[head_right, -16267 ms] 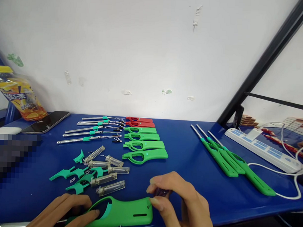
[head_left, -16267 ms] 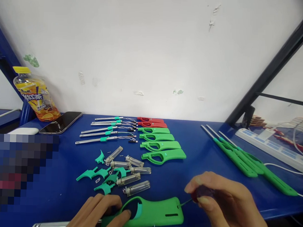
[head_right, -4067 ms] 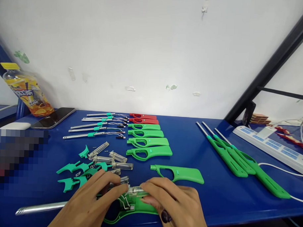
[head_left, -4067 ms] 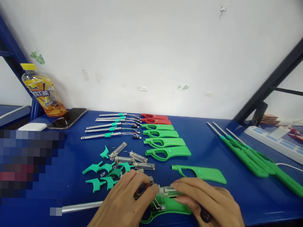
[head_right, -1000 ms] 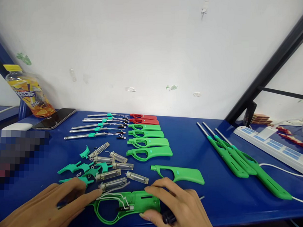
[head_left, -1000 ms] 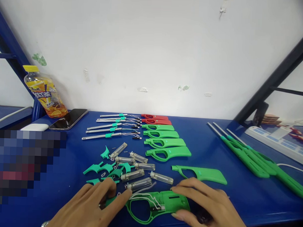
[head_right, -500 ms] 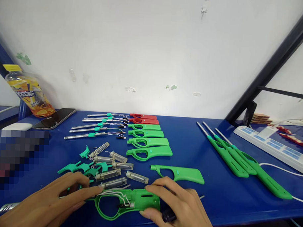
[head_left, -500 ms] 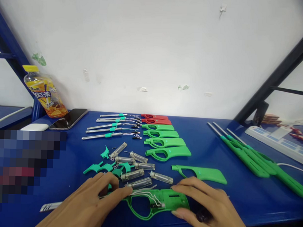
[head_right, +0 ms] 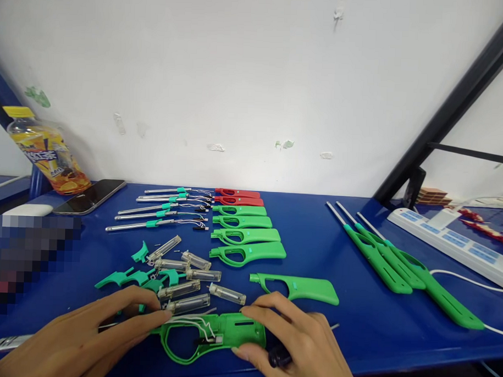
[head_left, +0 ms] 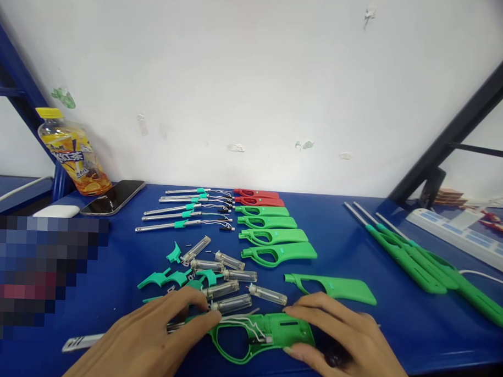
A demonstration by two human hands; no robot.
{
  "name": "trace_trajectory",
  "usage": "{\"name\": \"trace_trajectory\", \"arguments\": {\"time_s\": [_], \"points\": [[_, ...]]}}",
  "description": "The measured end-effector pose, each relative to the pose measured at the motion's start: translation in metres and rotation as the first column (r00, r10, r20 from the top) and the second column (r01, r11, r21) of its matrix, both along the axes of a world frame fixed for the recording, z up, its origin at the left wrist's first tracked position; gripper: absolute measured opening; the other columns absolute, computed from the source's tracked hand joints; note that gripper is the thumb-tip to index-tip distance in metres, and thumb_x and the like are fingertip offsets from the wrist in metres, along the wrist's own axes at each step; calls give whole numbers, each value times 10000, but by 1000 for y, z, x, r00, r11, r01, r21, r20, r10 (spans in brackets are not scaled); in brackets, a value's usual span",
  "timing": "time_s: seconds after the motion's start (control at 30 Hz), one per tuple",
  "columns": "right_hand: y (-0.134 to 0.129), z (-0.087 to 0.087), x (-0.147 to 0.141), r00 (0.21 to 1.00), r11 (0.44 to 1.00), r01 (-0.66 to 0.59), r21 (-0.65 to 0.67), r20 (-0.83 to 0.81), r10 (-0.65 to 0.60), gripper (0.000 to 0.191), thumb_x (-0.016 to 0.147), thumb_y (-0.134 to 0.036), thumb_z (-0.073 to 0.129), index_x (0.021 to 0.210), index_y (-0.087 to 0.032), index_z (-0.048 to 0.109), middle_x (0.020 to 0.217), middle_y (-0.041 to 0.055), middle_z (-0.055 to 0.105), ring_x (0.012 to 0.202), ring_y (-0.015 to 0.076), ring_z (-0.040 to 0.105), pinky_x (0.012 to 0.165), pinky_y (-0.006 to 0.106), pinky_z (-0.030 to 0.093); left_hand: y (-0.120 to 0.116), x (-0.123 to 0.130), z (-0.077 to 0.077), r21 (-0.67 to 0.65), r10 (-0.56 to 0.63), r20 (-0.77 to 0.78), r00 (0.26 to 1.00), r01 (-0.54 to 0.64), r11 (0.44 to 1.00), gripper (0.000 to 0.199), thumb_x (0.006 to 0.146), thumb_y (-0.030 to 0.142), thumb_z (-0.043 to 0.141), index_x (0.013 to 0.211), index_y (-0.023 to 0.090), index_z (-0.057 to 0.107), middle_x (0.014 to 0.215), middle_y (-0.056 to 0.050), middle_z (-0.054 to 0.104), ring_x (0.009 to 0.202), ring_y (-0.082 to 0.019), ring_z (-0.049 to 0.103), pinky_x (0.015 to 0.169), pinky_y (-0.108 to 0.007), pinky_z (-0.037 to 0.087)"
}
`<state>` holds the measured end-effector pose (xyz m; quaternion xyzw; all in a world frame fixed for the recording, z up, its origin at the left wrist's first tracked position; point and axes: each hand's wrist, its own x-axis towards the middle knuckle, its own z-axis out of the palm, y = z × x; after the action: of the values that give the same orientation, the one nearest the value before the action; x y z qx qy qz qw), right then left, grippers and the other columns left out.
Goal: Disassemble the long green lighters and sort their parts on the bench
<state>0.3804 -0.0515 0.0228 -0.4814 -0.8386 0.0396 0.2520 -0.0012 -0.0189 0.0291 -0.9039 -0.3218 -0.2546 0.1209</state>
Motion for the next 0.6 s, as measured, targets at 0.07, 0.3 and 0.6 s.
{"name": "trace_trajectory", "arguments": {"time_s": [0.07, 0.3, 0.6], "points": [[0, -1, 0, 1000, 1000, 6, 0, 0, -6, 275, 1155, -582, 755, 1378, -436, 820, 1320, -35, 884, 1048, 200, 923, 817, 264, 754, 1, 3, -2, 26, 2, 16, 1000, -2, 1000, 827, 1063, 49, 358, 1777, 445, 492, 1377, -19, 843, 1021, -158, 897, 818, -194, 690], [-1, -1, 1, 1000, 1000, 10, 2, -13, -10, 268, 1150, -572, 766, 1374, -436, 822, 1314, -37, 887, 1051, 197, 922, 836, 262, 752, 4, 9, 0, -51, -10, 39, 999, 12, 999, 716, 1066, 86, 410, 1682, 403, 595, 1327, -40, 832, 909, -142, 886, 763, -182, 682], [0, 6, -6, 1000, 997, 19, 81, -23, -17, 354, 1190, -668, 638, 1278, -404, 857, 1207, -29, 912, 941, 192, 930, 719, 256, 740, -1, 23, 34, 12, -36, 59, 998, 35, 999, 340, 1210, 157, 416, 1457, 281, 613, 1290, -26, 783, 957, -86, 865, 823, -116, 615]]}}
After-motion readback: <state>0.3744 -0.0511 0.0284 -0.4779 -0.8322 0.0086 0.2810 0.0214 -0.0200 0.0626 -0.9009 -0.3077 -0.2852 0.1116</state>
